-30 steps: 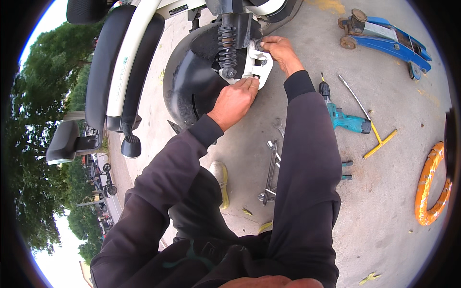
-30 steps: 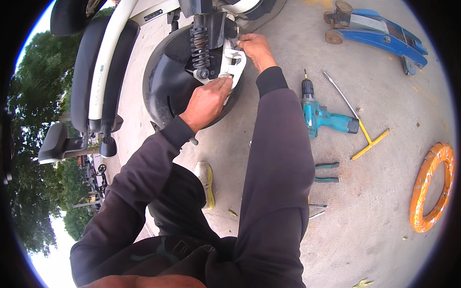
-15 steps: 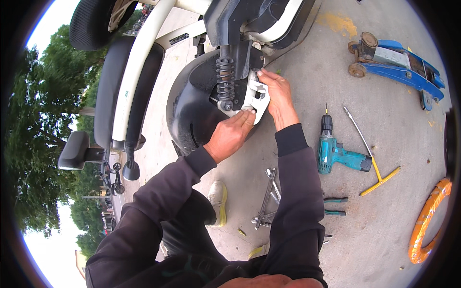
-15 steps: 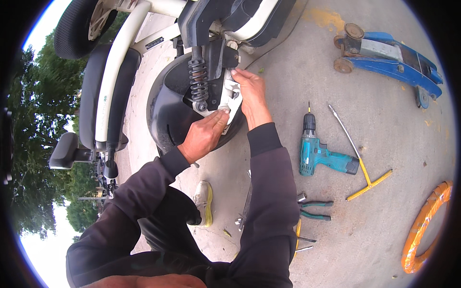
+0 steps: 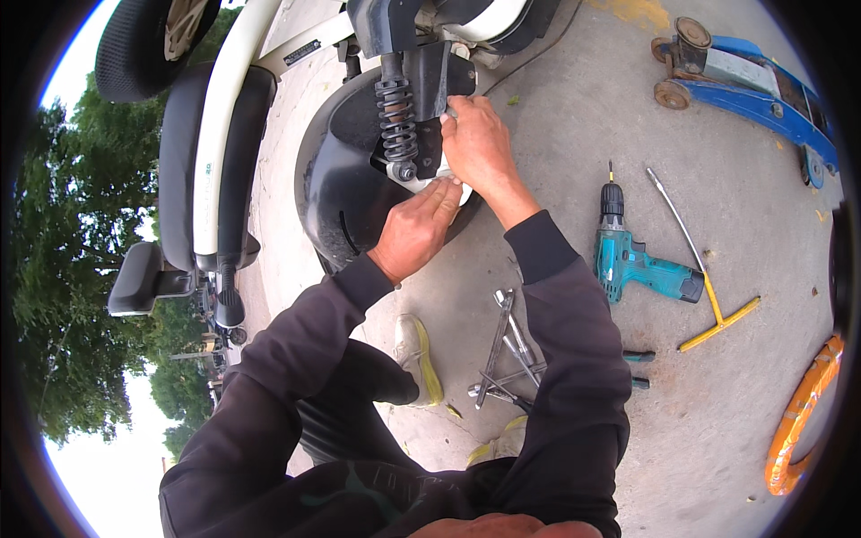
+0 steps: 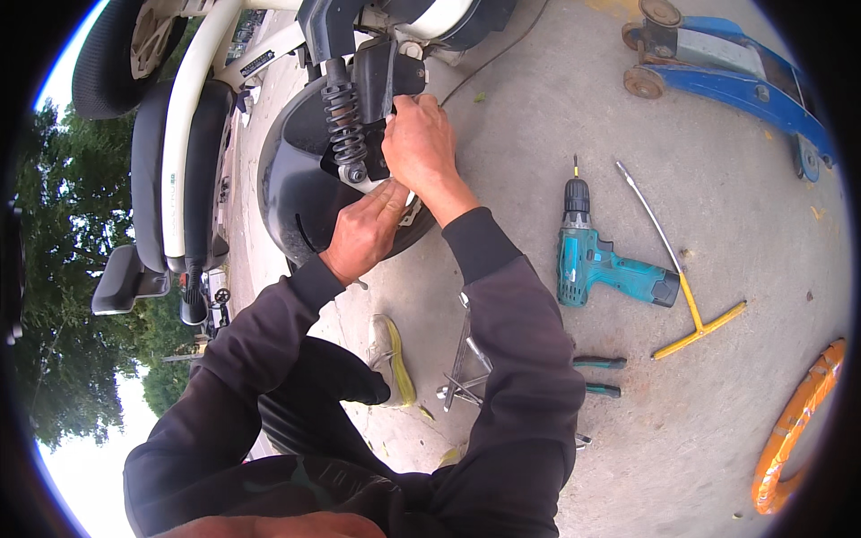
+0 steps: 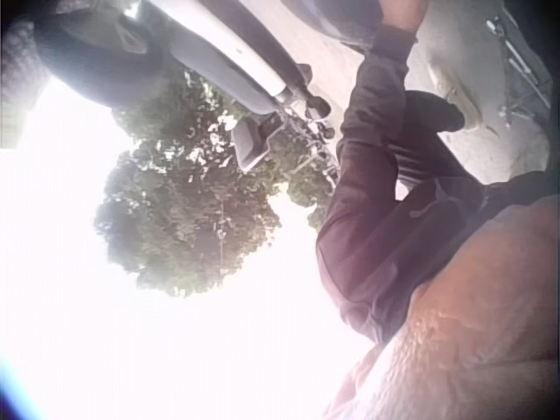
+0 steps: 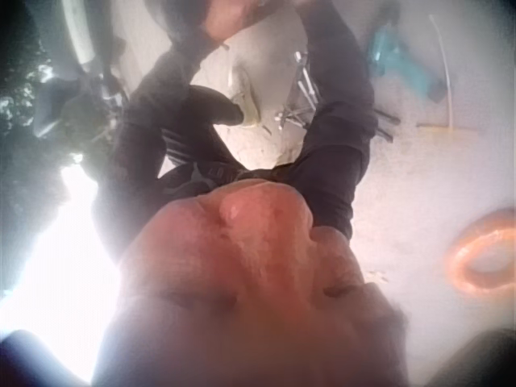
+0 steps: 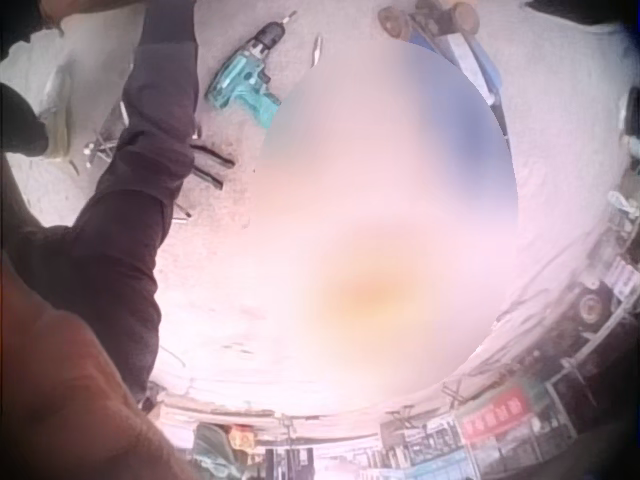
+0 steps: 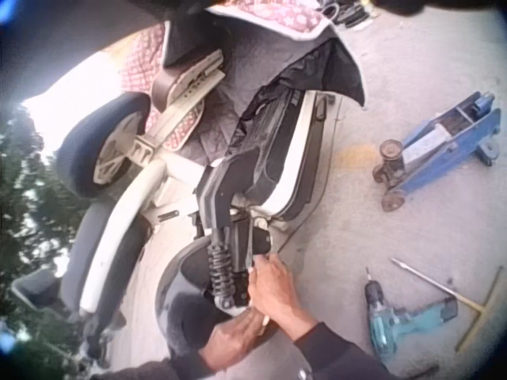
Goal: The person works on the rear section of a white scooter, using a cordless drill and hand wrenches to remove and reattach a black plastic cover near the rear wheel and suspension. The person also removes a side panel and adjusts components under the seat area.
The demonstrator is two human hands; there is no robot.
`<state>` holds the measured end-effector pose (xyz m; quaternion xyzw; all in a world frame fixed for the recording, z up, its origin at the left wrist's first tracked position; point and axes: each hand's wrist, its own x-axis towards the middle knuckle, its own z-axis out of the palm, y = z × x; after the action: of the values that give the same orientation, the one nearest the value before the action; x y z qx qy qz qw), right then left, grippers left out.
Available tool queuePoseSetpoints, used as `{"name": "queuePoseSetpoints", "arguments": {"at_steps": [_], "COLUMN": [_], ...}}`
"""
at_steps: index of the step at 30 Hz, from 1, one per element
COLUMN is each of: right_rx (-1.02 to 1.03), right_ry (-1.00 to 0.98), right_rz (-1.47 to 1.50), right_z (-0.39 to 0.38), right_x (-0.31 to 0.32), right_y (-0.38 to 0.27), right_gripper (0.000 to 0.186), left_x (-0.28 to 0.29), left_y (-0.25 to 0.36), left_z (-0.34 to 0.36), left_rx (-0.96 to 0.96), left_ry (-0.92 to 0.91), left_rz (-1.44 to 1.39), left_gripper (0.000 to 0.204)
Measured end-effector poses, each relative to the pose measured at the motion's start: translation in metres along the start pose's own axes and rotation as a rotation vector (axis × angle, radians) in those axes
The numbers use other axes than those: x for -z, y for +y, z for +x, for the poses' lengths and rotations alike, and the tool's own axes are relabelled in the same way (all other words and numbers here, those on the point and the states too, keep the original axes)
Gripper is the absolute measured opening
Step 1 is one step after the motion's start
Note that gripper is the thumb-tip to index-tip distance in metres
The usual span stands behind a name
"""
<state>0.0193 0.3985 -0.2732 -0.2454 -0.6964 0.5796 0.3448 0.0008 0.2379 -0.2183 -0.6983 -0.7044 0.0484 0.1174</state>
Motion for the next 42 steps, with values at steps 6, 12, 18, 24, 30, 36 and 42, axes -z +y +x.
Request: {"name": "queuePoseSetpoints", "arguments": {"at_steps": [6, 12, 18, 24, 30, 36, 42], "right_rx": [-0.327, -0.251, -0.319, -0.309, -0.131, -0.086, -0.078], "right_ry": [0.023, 0.042, -0.109, -0.036, -0.033, -0.07, -0.168], "right_rz": [0.238, 0.156, 0.424, 0.561, 0.232, -0.262, -0.326], "right_z": [0.039, 0.037, 0.029, 0.019, 0.025, 0.028, 0.019], "right_x": [-0.008, 0.006, 0.007, 0.001, 0.018, 0.024, 0.036], "right_y": [0.027, 0.032, 0.045, 0.04, 0.038, 0.022, 0.014], "right_gripper": [0.033, 0.031, 0.027, 0.028, 0.025, 0.024, 0.016], "left_x": [-0.002, 0.002, -0.001, -0.012, -0.023, -0.023, -0.029], "left_y": [0.001, -0.001, 0.004, 0.009, 0.01, 0.013, 0.011], "left_z": [0.006, 0.008, 0.012, 0.023, 0.028, 0.02, 0.021], "left_rx": [-0.013, -0.034, -0.01, 0.127, 0.184, 0.218, 0.18], "left_ry": [-0.017, -0.042, -0.044, -0.093, -0.095, -0.083, -0.059], "left_rz": [0.007, -0.034, 0.0, 0.03, 0.082, 0.055, 0.069], "left_gripper": [0.042, 0.043, 0.045, 0.048, 0.05, 0.045, 0.041]}}
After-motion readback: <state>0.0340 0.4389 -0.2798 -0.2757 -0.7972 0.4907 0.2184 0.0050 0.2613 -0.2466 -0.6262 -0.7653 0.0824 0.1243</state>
